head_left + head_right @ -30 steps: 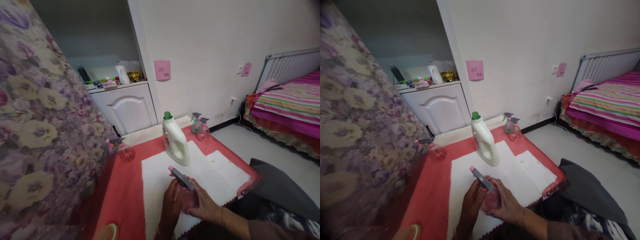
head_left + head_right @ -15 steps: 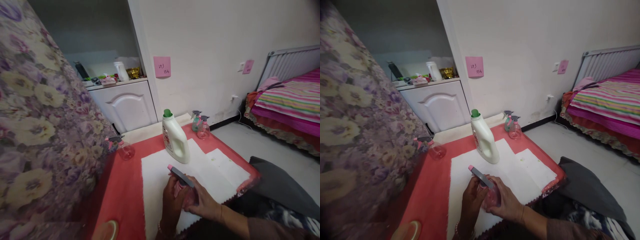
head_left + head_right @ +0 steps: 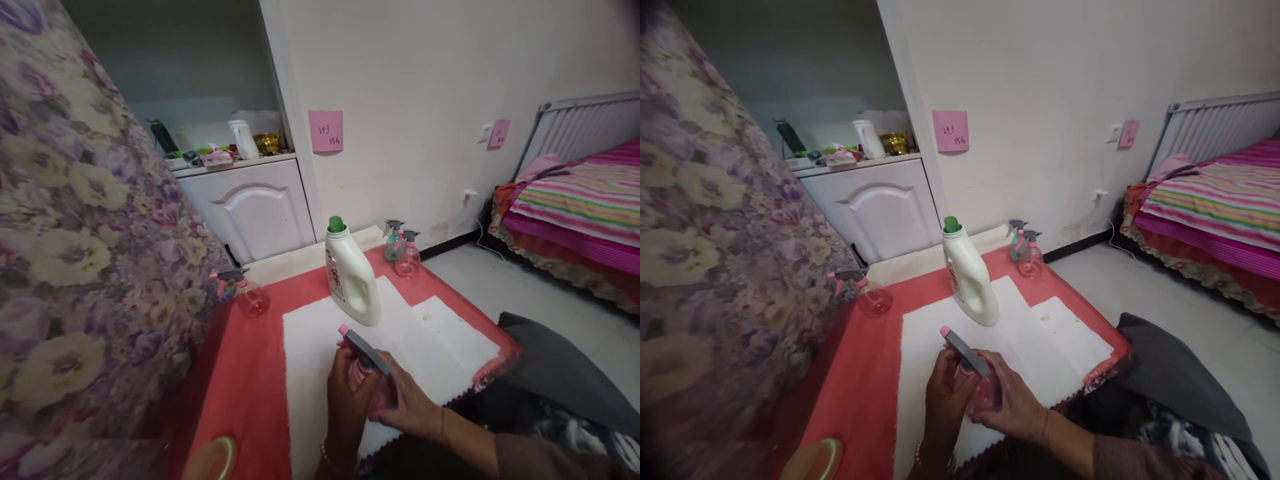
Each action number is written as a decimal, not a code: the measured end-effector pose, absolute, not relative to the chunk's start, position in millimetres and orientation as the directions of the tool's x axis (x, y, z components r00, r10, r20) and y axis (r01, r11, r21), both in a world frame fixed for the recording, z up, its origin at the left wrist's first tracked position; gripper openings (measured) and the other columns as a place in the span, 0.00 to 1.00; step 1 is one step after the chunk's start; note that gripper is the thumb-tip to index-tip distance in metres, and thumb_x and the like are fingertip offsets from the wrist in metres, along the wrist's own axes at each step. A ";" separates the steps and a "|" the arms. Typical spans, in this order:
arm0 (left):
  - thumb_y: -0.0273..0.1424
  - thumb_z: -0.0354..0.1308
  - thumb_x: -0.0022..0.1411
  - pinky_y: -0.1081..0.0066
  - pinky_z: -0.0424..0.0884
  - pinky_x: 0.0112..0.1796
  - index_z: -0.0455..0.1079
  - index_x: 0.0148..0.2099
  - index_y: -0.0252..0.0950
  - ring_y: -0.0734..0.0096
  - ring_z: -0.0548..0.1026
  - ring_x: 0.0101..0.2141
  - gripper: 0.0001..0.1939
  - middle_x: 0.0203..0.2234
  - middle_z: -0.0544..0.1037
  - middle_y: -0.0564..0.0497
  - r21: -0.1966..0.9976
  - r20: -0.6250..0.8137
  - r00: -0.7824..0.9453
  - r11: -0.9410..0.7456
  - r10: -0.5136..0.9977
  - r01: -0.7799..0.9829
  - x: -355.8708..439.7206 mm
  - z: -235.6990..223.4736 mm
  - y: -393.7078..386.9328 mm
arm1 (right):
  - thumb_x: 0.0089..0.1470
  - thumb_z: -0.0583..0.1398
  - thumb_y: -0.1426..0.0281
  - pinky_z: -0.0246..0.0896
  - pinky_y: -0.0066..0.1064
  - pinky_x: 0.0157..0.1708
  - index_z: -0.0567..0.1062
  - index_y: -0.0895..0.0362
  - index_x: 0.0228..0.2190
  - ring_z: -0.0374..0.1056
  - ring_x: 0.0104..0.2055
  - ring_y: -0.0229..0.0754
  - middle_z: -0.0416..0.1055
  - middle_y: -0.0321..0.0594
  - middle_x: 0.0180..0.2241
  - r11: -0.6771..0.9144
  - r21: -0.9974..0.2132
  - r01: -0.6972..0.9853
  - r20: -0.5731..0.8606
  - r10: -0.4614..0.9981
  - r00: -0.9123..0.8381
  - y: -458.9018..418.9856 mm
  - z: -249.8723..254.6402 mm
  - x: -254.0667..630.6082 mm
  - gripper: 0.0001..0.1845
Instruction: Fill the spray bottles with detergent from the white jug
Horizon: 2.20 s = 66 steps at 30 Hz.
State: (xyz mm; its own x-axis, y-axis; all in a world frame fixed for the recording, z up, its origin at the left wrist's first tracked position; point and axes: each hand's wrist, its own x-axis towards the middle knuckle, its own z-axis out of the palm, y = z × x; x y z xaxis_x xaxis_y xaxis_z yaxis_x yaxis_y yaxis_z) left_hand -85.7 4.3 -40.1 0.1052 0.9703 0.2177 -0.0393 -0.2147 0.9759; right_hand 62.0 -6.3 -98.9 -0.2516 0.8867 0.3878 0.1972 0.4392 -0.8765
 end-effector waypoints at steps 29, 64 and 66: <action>0.32 0.65 0.51 0.64 0.71 0.46 0.70 0.44 0.37 0.59 0.76 0.43 0.17 0.39 0.79 0.48 0.979 0.203 0.066 -0.203 0.977 -0.013 -83.2 -35.9 0.0 | 0.38 0.68 0.74 0.60 0.44 0.56 0.57 0.49 0.58 0.64 0.55 0.53 0.64 0.44 0.55 0.429 -0.877 0.215 0.375 0.892 -0.252 -7.4 -99.6 62.4 0.47; 0.25 0.65 0.52 0.76 0.74 0.43 0.71 0.48 0.49 0.77 0.75 0.40 0.22 0.39 0.74 0.60 0.685 0.186 -0.435 -0.434 0.881 -0.585 -191.8 3.3 10.2 | 0.38 0.69 0.71 0.51 0.51 0.62 0.52 0.50 0.60 0.57 0.62 0.56 0.59 0.49 0.59 0.417 -0.857 0.302 0.355 0.904 -0.239 -6.1 -126.4 67.3 0.51; 0.24 0.66 0.50 0.74 0.72 0.46 0.69 0.51 0.49 0.78 0.75 0.40 0.26 0.38 0.74 0.60 0.739 0.183 -0.439 -0.418 0.880 -0.529 -195.0 2.7 12.1 | 0.38 0.69 0.72 0.51 0.51 0.62 0.53 0.50 0.60 0.57 0.62 0.56 0.59 0.49 0.59 0.417 -0.856 0.304 0.356 0.904 -0.238 -7.1 -126.3 67.1 0.50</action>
